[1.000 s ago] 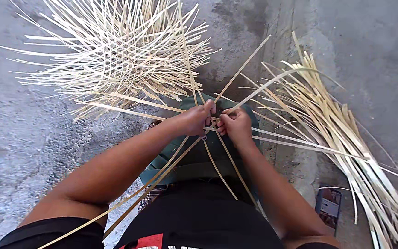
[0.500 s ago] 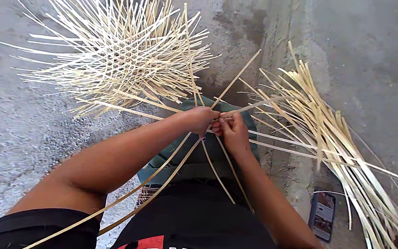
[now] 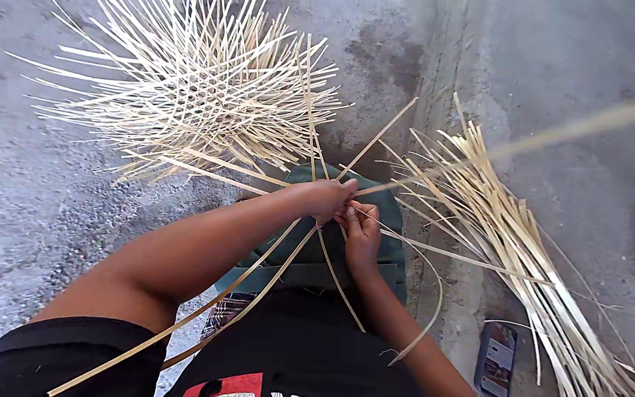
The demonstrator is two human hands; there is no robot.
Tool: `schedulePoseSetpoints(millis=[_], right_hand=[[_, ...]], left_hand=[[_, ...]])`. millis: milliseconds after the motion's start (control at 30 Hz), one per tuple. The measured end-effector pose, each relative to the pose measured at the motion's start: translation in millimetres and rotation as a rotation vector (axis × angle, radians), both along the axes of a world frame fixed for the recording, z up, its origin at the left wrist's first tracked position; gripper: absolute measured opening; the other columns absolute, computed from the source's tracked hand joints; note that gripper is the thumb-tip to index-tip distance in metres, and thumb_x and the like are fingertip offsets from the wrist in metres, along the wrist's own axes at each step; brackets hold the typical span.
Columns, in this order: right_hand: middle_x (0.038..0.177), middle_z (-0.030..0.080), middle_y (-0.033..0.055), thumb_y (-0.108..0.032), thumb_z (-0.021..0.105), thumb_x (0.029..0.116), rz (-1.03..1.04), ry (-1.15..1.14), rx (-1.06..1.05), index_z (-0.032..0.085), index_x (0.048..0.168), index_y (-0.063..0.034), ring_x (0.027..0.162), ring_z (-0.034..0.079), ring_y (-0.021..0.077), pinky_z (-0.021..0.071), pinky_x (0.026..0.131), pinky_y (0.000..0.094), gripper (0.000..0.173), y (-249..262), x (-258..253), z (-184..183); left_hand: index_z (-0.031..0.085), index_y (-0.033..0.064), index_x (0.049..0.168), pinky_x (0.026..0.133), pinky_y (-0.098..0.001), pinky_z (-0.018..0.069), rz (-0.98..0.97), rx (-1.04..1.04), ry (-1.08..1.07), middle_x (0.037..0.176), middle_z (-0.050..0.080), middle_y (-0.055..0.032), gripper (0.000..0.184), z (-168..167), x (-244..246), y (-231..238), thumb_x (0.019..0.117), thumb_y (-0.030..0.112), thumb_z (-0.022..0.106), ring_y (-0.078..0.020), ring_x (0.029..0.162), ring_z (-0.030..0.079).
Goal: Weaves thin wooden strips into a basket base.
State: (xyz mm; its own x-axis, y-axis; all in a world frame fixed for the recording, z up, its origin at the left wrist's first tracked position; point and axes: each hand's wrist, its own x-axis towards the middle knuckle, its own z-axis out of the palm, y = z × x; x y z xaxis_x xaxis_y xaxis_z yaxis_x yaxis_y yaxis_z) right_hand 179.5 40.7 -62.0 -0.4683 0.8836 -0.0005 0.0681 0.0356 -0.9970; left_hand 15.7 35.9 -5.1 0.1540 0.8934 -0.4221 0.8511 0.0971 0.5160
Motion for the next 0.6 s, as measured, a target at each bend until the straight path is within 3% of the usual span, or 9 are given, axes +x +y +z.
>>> schedulePoseSetpoints(millis=[100,200,233,367,500,600], right_hand=[[0.102,0.074,0.0171,-0.009,0.044,0.1093,-0.019,0.043,-0.168,0.051,0.126,0.0035,0.091,0.076,0.0242,0.0630,0.086,0.0387,0.022,7.7,-1.6,5.2],[0.109,0.071,0.0180,-0.007,0.042,0.1097,-0.001,-0.020,-0.318,0.052,0.135,0.0049,0.093,0.075,0.0232,0.0631,0.084,0.0367,0.029,18.5,-5.2,16.2],[0.112,0.070,0.0180,-0.004,0.041,0.1091,0.031,-0.046,-0.360,0.052,0.136,0.0060,0.095,0.074,0.0224,0.0625,0.086,0.0358,0.031,22.7,-5.5,20.4],[0.116,0.070,0.0182,0.002,0.039,0.1072,0.180,-0.030,-0.543,0.061,0.123,0.0081,0.106,0.071,0.0234,0.0578,0.096,0.0366,0.027,40.5,2.8,33.5],[0.131,0.065,0.0199,0.004,0.035,0.1065,0.295,0.060,-0.685,0.051,0.139,0.0057,0.119,0.067,0.0255,0.0529,0.105,0.0373,0.036,49.7,19.8,41.2],[0.136,0.063,0.0194,0.001,0.034,0.1080,0.319,0.053,-0.729,0.046,0.144,0.0040,0.121,0.066,0.0260,0.0518,0.107,0.0370,0.038,46.7,25.9,46.0]], left_hand=[[0.042,0.0068,0.135,0.078,-0.0537,0.0560,0.000,0.070,-0.044,0.115,0.059,-0.0181,0.085,-8.5,-5.6,-7.1,0.0647,-0.004,0.089,-0.0356,0.098,0.065],[0.043,0.0068,0.136,0.080,-0.0530,0.0558,0.000,0.131,-0.091,0.119,0.057,-0.0186,0.084,-15.9,-10.6,-12.4,0.0667,-0.001,0.091,-0.0346,0.099,0.064],[0.042,0.0063,0.138,0.081,-0.0528,0.0554,0.000,0.145,-0.115,0.118,0.057,-0.0193,0.087,-16.8,-12.0,-13.9,0.0671,0.000,0.091,-0.0347,0.098,0.064],[0.041,0.0094,0.145,0.084,-0.0525,0.0555,0.002,0.147,-0.206,0.113,0.062,-0.0205,0.093,-15.1,-17.7,-16.6,0.0665,-0.004,0.090,-0.0356,0.095,0.065],[0.043,0.0145,0.149,0.084,-0.0508,0.0557,-0.001,0.131,-0.243,0.109,0.063,-0.0194,0.093,-16.9,-19.9,-18.9,0.0703,-0.002,0.090,-0.0337,0.091,0.065],[0.042,0.0176,0.153,0.085,-0.0496,0.0553,0.002,0.150,-0.241,0.108,0.063,-0.0185,0.098,-18.4,-16.5,-22.0,0.0701,-0.005,0.089,-0.0336,0.094,0.064]])
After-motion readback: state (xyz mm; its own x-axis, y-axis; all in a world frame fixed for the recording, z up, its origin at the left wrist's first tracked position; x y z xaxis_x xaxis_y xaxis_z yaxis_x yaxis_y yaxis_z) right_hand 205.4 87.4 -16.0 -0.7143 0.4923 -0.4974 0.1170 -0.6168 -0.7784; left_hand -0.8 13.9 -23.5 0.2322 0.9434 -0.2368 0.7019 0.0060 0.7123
